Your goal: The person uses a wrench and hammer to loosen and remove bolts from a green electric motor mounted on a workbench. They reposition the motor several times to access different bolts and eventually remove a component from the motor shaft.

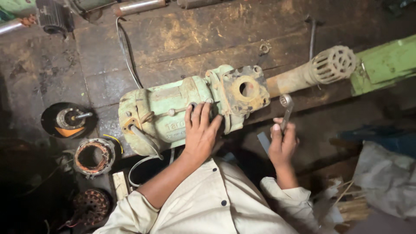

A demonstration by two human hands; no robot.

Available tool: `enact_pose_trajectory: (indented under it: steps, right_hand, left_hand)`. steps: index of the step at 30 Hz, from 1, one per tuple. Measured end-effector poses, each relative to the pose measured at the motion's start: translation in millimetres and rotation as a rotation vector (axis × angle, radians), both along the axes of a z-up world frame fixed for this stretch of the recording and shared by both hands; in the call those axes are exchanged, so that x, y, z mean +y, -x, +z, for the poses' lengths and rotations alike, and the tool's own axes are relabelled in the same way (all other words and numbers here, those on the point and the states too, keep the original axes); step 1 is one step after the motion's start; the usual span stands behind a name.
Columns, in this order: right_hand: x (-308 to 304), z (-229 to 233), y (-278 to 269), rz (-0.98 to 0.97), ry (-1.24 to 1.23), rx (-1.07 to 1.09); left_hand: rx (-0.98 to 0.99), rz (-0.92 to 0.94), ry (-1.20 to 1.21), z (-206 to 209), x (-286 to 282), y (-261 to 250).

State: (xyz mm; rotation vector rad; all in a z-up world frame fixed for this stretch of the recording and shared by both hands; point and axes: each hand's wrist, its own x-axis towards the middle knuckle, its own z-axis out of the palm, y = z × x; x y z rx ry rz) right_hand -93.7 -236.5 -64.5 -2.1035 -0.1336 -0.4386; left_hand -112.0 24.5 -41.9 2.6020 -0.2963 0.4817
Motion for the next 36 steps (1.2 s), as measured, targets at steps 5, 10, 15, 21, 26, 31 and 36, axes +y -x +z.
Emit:
enact_pose_trajectory:
  steps: [5,10,15,21,26,31,36]
  right_hand:
    - [-5,20,-26,0.049,-0.098,0.101]
    - [-26,57,-43,0.250,0.168,0.067]
    - [-10,88,-46,0.725,0.264,0.002]
    - [0,122,-80,0.939,0.415,-0.295]
    - [15,141,-109,0.987,0.551,-0.350]
    - [55,178,-146,1.098,0.947,-0.055]
    - [72,188,-165,1.233,1.212,0.152]
  left_hand:
    - [0.114,0.016,0.028,37,-6,2]
    - [0.200,-0.021,0.327,82,-26,10]
    - [0.104,-0.113,0.652,85,-67,-4]
    - [0.156,0.220,1.367,61,-67,-5]
    - [0.058,0.412,1.513,46,-35,29]
    - [0.122,0.476,1.540,37,-31,38]
    - [0.193,0.449,1.557,19,-34,46]
